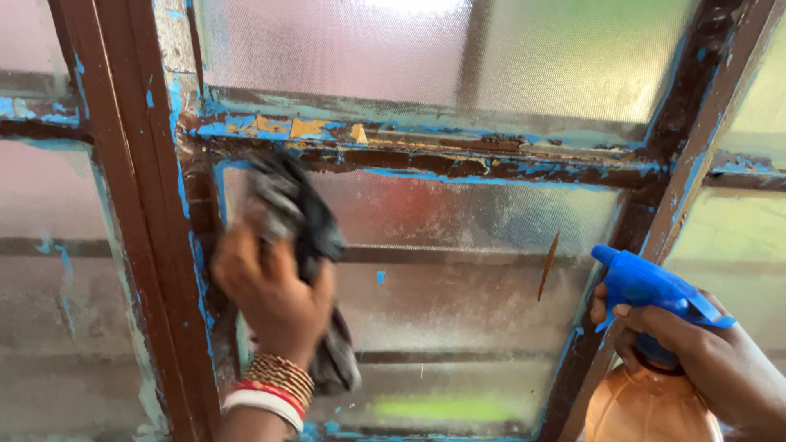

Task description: The person cleans a window frame and glass panes by spraying a liquid from a bottle and wiping the surfaces with a cloth.

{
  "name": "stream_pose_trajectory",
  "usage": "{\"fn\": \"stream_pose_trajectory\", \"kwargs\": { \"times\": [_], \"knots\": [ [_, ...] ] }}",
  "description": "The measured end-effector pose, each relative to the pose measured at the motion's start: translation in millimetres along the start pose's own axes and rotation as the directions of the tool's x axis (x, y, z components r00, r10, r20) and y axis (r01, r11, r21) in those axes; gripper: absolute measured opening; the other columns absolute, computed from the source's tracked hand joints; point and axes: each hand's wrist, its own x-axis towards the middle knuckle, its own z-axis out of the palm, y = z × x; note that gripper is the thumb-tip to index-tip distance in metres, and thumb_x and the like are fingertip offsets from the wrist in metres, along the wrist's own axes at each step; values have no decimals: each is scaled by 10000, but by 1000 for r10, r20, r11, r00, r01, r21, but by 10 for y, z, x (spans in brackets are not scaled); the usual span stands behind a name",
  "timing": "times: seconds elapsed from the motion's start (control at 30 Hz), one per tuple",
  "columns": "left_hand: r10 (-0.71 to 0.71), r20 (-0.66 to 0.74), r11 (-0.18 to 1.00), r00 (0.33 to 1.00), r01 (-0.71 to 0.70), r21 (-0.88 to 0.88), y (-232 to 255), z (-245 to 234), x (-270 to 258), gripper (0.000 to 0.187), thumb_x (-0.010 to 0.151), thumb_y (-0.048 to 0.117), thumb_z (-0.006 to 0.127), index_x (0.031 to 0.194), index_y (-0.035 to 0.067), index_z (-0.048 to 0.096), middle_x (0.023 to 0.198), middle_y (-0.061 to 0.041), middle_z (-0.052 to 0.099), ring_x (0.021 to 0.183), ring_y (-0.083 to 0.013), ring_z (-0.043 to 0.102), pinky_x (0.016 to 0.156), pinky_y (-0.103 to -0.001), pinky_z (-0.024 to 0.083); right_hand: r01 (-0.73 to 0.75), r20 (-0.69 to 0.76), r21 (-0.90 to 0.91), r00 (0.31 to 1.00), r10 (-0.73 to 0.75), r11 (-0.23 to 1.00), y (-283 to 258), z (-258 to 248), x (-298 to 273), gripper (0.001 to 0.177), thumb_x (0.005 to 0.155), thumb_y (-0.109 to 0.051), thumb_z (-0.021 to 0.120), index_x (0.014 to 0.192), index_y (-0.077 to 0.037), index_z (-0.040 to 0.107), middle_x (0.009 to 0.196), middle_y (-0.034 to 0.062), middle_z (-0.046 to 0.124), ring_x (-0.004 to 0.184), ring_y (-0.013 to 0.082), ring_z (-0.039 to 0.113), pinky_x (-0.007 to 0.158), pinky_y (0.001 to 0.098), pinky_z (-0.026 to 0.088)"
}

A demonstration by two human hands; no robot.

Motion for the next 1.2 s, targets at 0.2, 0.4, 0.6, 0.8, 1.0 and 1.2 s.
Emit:
{"fn": "stream_pose_trajectory", "kwargs": {
  "times": [0.2, 0.4, 0.6, 0.8, 1.0, 1.2],
  "knots": [
    [-239, -68, 971, 969, 239, -8, 95, 58, -181, 586, 951, 375, 711, 1398, 46, 522, 1543, -263, 394, 1472, -469, 361, 1206, -659, 282, -39, -137, 3, 990, 40, 999, 72, -133, 24, 313, 900, -24, 645, 1204, 48, 659, 975, 204, 762, 511, 224, 537, 425, 379, 404],
    [270, 197, 952, 943, -230, -204, 448, -89, -1370, 267, 772, 389, 739, 974, 229, 670, 1494, -11, 493, 1411, -320, 391, 1104, -579, 312, 67, -12, 118, 998, -66, 991, 283, -176, 71, 369, 900, 6, 659, 1254, 100, 620, 1019, 233, 709, 523, 250, 602, 448, 376, 478],
    [234, 198, 963, 952, -199, -182, 547, 103, -267, 306, 785, 302, 806, 974, 157, 613, 1533, -51, 454, 1454, -360, 366, 1150, -634, 270, 28, -51, 110, 998, -22, 994, 213, -50, 45, 407, 865, 34, 660, 1264, 95, 610, 988, 250, 695, 494, 256, 582, 436, 376, 445],
    [159, -122, 983, 980, -169, -77, 551, 243, 1325, 579, 889, 306, 806, 1422, 205, 605, 1567, -166, 393, 1490, -402, 330, 1214, -631, 231, 18, -118, 136, 993, -2, 991, 351, -233, 50, 499, 776, 74, 649, 1272, 124, 621, 1031, 270, 685, 474, 284, 608, 425, 393, 461],
    [151, -64, 984, 986, -157, -88, 750, 236, 1660, 483, 883, 312, 792, 1298, 141, 614, 1482, -125, 502, 1406, -373, 440, 1166, -591, 318, 10, -86, 90, 996, -2, 996, 690, -536, 195, 513, 801, 41, 685, 1307, 78, 607, 1011, 281, 682, 517, 333, 619, 429, 459, 529],
    [248, -13, 917, 969, -239, -320, 1459, 286, 1359, 416, 823, 254, 779, 1212, 187, 648, 1445, -50, 542, 1374, -312, 480, 1141, -558, 359, 63, -144, 166, 989, -39, 984, 747, -283, 410, 512, 803, 37, 683, 1308, 77, 607, 1011, 280, 687, 529, 328, 623, 442, 453, 530]
  ]
}}
